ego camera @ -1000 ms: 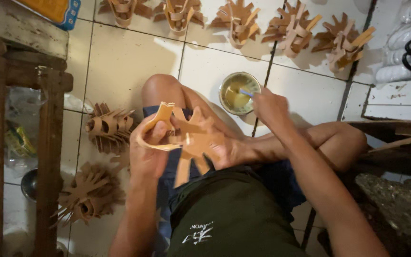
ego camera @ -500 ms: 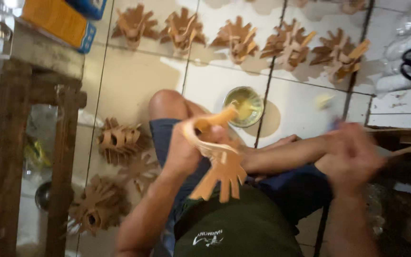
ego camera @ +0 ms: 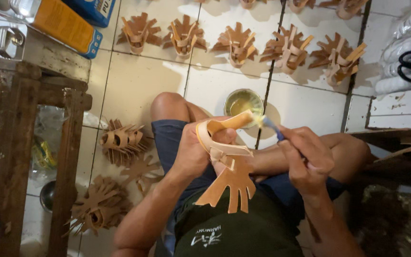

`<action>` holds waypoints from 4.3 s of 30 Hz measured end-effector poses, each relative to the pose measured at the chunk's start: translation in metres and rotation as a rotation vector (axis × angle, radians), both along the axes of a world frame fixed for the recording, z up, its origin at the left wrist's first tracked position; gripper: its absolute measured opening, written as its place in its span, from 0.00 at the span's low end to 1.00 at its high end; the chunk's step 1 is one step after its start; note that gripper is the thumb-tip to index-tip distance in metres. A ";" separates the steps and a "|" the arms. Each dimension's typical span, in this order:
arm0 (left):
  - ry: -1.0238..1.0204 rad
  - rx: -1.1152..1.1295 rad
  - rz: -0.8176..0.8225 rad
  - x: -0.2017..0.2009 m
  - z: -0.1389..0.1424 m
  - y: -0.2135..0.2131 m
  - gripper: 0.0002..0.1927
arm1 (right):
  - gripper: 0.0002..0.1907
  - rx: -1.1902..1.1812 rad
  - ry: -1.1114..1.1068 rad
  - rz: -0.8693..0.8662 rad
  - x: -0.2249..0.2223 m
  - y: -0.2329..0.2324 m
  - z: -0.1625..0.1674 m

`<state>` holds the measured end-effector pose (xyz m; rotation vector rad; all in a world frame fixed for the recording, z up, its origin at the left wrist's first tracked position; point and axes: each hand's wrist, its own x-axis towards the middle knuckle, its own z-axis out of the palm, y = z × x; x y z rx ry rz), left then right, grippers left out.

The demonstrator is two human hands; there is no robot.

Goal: The person sits on the floor and applies a yellowish adhesive to star-shaped wooden craft pieces using a small brush. They dip the brush into a metal bowl, coat the edges of each piece, and place the finished items on the floor in rows.

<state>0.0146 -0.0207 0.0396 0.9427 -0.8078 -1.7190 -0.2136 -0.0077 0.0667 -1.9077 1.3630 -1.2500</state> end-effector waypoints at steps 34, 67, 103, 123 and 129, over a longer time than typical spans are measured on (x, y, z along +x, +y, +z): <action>-0.543 -0.461 -0.421 0.018 0.016 -0.008 0.13 | 0.14 0.151 -0.071 0.096 -0.039 0.012 -0.012; -0.312 -0.566 -0.450 0.023 0.033 -0.021 0.25 | 0.12 0.144 -0.035 0.005 -0.041 0.012 0.010; -0.021 -0.258 -0.375 0.018 0.002 -0.005 0.13 | 0.12 0.056 0.119 0.038 -0.042 0.015 0.009; 0.801 0.503 -0.019 0.005 -0.062 0.026 0.24 | 0.02 0.546 -0.596 -0.073 -0.009 -0.004 -0.057; 0.636 0.247 -0.306 0.020 -0.102 0.041 0.19 | 0.08 0.737 -0.383 -0.052 0.005 -0.020 -0.088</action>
